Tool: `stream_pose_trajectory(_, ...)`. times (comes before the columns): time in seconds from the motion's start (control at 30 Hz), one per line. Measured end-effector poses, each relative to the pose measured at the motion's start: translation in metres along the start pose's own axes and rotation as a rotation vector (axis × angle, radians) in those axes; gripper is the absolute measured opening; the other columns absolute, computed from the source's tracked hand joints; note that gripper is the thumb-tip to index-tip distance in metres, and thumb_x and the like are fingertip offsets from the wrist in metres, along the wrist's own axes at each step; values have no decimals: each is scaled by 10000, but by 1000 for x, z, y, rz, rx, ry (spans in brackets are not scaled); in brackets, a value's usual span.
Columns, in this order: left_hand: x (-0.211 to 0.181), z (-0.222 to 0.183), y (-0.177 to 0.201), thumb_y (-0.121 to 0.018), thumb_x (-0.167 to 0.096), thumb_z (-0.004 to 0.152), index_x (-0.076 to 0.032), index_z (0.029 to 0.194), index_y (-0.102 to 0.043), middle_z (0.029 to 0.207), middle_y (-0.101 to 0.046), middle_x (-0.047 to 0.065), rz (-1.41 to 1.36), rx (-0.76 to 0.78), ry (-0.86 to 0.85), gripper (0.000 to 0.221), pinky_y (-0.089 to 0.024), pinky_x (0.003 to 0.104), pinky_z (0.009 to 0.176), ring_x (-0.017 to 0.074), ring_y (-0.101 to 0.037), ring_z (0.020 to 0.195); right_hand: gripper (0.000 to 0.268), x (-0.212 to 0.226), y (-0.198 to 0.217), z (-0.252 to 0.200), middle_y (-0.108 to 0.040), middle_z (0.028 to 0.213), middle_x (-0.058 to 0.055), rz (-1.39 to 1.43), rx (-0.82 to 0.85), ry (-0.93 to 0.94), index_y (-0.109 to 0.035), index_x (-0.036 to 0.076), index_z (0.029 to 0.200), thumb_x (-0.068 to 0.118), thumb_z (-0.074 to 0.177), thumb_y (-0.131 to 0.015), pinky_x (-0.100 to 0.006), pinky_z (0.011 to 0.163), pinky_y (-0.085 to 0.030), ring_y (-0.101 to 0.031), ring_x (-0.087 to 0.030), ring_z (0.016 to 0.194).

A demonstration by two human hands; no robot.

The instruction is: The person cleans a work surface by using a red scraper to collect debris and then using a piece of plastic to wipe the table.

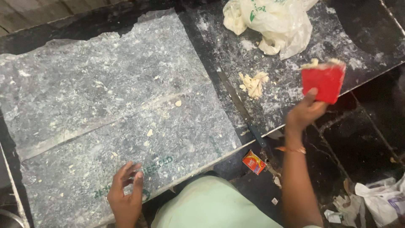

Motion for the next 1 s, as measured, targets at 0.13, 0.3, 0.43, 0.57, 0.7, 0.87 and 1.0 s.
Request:
stream_pose_trajectory(0.13, -5, 9, -4, -703, -114, 940, 1, 1311, -622, 1153, -753, 137, 5, 78, -44, 397, -568, 311, 797, 185, -720, 945, 326, -15, -7, -24, -709, 902, -137, -505, 158, -167, -623, -34, 1112, 277, 1153, -532, -441, 800, -474, -656, -276, 831)
stream_pose_trajectory(0.3, -7, 5, -4, -699, -129, 945, -19, 1291, -648, 1124, -762, 116, 13, 98, -18, 367, -577, 306, 750, 185, -729, 898, 336, 7, -16, 6, -713, 996, -177, -546, 107, 198, -631, -73, 1116, 239, 1146, -508, -487, 767, -489, -668, -368, 885)
stream_pose_trajectory(0.43, -14, 10, -6, -700, -137, 952, -18, 1288, -646, 1147, -756, 124, 41, 131, -82, 361, -581, 309, 754, 196, -736, 949, 416, -11, 6, 23, -618, 797, -152, -356, 71, 34, -597, -46, 956, 314, 1164, -572, -446, 677, -451, -548, -256, 702)
stream_pose_trajectory(0.57, -12, 6, -6, -693, -141, 948, -11, 1293, -634, 1142, -762, 121, -25, 110, -52, 373, -583, 317, 754, 202, -742, 966, 501, -44, 10, -9, -592, 761, -154, -392, -75, -91, -589, -23, 827, 342, 1168, -550, -430, 608, -363, -469, -242, 629)
stream_pose_trajectory(0.7, -10, 5, -13, -707, -158, 916, -41, 1277, -658, 1145, -755, 116, 43, 145, -21, 383, -597, 325, 685, 206, -743, 908, 360, -48, -4, -34, -692, 789, -183, -1074, 285, 30, -716, -1, 983, 347, 1046, -647, -446, 542, -488, -657, -352, 633)
stream_pose_trajectory(0.87, -15, -3, -8, -701, -149, 930, -48, 1238, -682, 1138, -758, 120, 24, 156, -4, 325, -585, 334, 742, 216, -749, 917, 335, -4, 22, -1, -712, 939, -158, -523, 124, 174, -656, -61, 1075, 243, 1196, -584, -448, 799, -513, -650, -285, 843)
stream_pose_trajectory(1.0, -24, 1, -17, -707, -152, 929, -52, 1224, -680, 1124, -763, 109, 67, 180, -61, 313, -581, 327, 760, 212, -744, 919, 291, -25, 48, 5, -617, 790, -82, -51, -158, -84, -614, 5, 979, 243, 1146, -608, -387, 597, -424, -534, -226, 628)
Point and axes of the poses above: each hand's wrist, its own z-axis towards the middle knuckle, its own y-axis out of the back of the hand, x = y × z, the point moved 6 cm from there along z, towards the middle knuckle
